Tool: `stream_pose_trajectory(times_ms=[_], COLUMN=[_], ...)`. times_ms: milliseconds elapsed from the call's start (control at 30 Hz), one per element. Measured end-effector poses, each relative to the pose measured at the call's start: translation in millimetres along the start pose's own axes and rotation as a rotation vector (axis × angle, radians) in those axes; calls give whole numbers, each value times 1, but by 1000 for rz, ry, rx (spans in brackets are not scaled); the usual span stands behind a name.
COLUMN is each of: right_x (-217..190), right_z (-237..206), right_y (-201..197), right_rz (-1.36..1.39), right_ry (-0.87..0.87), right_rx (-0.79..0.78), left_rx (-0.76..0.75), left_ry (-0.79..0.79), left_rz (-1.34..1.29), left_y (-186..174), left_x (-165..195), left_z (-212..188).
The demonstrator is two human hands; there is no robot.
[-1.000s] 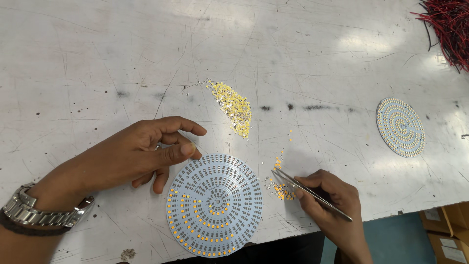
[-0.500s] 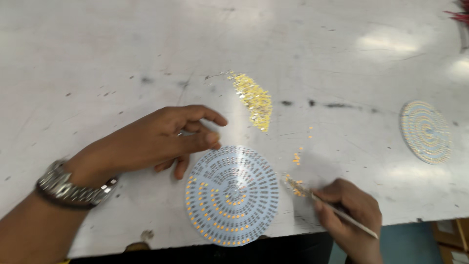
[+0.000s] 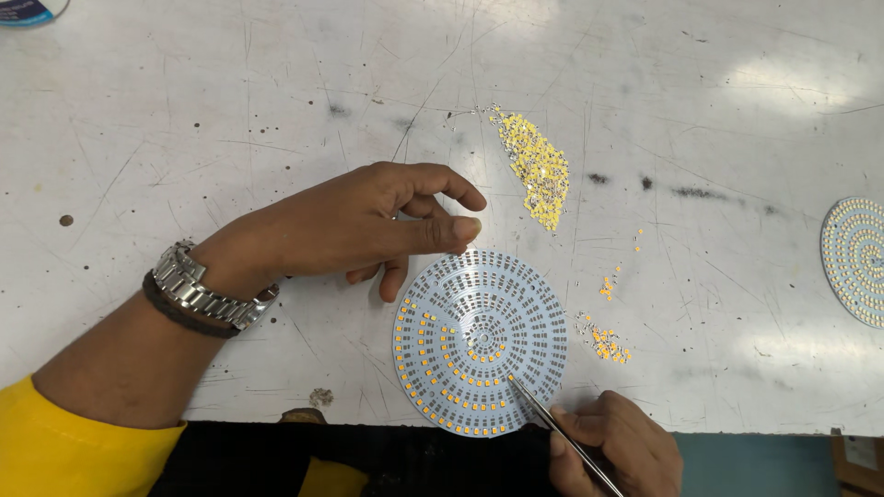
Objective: The person uses tweezers to pick up small yellow LED components from a pile and places them into designated slots on a circular LED board. The person repeats this process, gradually filling the board with LEDs.
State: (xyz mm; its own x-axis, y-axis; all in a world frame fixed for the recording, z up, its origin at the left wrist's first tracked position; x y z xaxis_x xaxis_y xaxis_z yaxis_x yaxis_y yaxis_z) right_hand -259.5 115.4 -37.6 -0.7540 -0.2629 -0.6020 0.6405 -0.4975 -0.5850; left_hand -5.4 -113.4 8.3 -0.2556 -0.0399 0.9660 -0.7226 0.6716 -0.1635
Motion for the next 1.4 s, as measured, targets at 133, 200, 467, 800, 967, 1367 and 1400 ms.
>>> stream_pose_trajectory(times_ms=[133,200,467,800,967,1367,1400], right_x=[-1,-5,-12,-21,-5,21,21], right_z=[-9,-17,-27,-18,-4,20,21], right_y=[0,2,14,17,2,-19,-19], right_rz=[-89,-143,-135,-108,-148,-83,-90], right_ry=[43,40,-30,-54,155,420,391], right_rx=[-20,-13,61,96,230,100,98], left_rx=[9,-2,2,34,22,13,9], left_ry=[0,20,5,-132,-184,-216,-209], left_rz=[1,-15,-19,66,44,38,34], left_y=[0,0,0,0,1,0,-1], left_x=[-1,-1,-2,1,6,-3,-3], left_z=[0,0,1,0,-1,0,0])
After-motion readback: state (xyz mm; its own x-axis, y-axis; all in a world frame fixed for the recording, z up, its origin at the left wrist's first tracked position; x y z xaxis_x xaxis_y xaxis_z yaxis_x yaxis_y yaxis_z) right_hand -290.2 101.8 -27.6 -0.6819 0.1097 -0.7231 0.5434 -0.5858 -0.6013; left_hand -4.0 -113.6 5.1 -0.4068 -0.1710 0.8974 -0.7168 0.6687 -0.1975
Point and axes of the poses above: each hand's wrist, its own z-axis towards the middle knuckle, its own y-axis out of the palm, x = y × z, the point moved 1 cm from there along z, towards the middle knuckle, and after that the axes turned 12 degrees about x, right-handed, at the moved point
